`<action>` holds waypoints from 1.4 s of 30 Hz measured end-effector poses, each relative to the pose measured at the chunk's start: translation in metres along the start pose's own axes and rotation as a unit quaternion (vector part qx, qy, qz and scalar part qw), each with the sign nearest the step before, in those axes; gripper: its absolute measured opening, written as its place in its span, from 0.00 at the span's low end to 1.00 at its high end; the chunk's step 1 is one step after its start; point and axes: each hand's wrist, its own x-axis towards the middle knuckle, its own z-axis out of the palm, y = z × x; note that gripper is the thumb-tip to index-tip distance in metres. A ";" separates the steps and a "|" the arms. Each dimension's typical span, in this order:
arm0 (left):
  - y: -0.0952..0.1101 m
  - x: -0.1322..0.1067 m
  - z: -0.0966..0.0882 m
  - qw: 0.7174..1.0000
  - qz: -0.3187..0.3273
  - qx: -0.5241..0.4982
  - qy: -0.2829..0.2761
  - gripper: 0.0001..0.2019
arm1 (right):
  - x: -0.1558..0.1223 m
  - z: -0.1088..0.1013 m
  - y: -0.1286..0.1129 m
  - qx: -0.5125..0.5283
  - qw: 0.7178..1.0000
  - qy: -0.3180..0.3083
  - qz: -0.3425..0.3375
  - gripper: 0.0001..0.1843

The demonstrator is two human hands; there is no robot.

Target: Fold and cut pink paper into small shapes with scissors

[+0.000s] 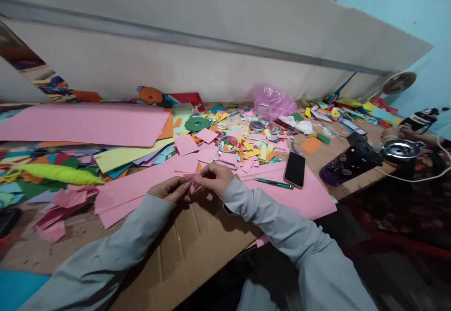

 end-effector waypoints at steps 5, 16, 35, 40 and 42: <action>0.005 -0.002 0.001 0.999 -0.020 -0.041 -0.017 0.14 | -0.001 0.000 -0.002 -0.015 1.000 0.013 0.001 0.20; 0.004 -0.001 0.003 0.994 -0.014 -0.103 -0.038 0.14 | -0.004 0.001 -0.003 -0.011 0.999 -0.017 0.033 0.19; 0.006 0.003 0.001 0.983 -0.077 -0.149 -0.074 0.17 | -0.004 -0.006 -0.011 -0.146 0.979 -0.007 -0.141 0.14; -0.002 0.002 0.005 0.995 -0.011 -0.075 -0.066 0.19 | -0.005 -0.004 -0.006 -0.110 0.988 0.030 -0.099 0.13; -0.004 0.001 0.005 0.996 0.001 -0.064 -0.069 0.19 | -0.005 -0.003 -0.004 -0.110 0.988 0.036 -0.101 0.12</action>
